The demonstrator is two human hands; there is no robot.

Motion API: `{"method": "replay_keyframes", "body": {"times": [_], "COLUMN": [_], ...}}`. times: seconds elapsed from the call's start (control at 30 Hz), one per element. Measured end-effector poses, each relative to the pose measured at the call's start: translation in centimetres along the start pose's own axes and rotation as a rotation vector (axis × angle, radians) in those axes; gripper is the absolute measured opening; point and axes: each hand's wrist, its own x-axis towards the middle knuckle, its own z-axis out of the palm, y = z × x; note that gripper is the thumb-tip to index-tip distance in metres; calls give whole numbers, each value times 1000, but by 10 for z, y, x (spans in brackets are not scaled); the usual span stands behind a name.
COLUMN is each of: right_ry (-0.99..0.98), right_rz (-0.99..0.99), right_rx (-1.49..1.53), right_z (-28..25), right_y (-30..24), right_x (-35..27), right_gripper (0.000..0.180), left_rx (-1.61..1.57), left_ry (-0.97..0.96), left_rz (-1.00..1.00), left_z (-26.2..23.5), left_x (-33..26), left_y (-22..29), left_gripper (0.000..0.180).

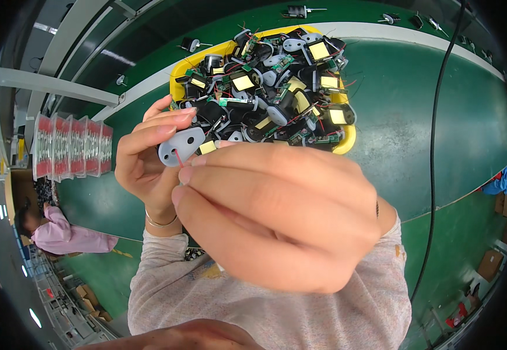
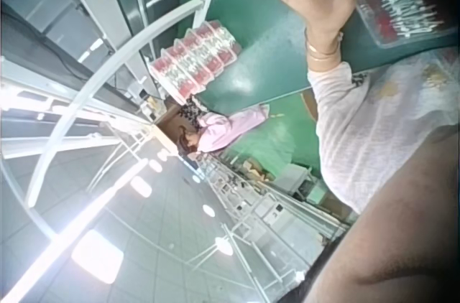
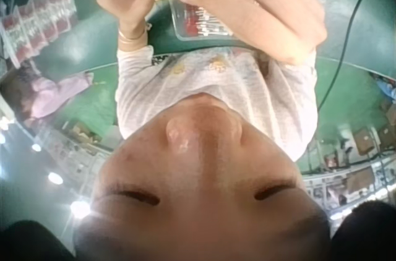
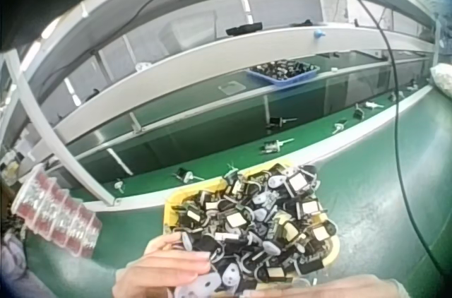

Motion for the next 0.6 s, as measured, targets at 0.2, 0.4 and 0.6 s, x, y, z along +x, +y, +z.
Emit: {"method": "replay_keyframes", "body": {"times": [0.2,0.4,0.6], "right_ry": [28,66,62], "right_rz": [-2,26,22], "right_rx": [3,11,14], "right_z": [3,4,3], "right_y": [1,-2,-4], "right_x": [0,-1,-1], "right_gripper": [29,28,29], "left_rx": [12,33,39], "left_ry": [16,25,7], "left_rz": [-35,-11,-1], "left_z": [1,-1,-3], "left_x": [2,0,0], "left_y": [6,6,8], "left_gripper": [35,36,36]}}
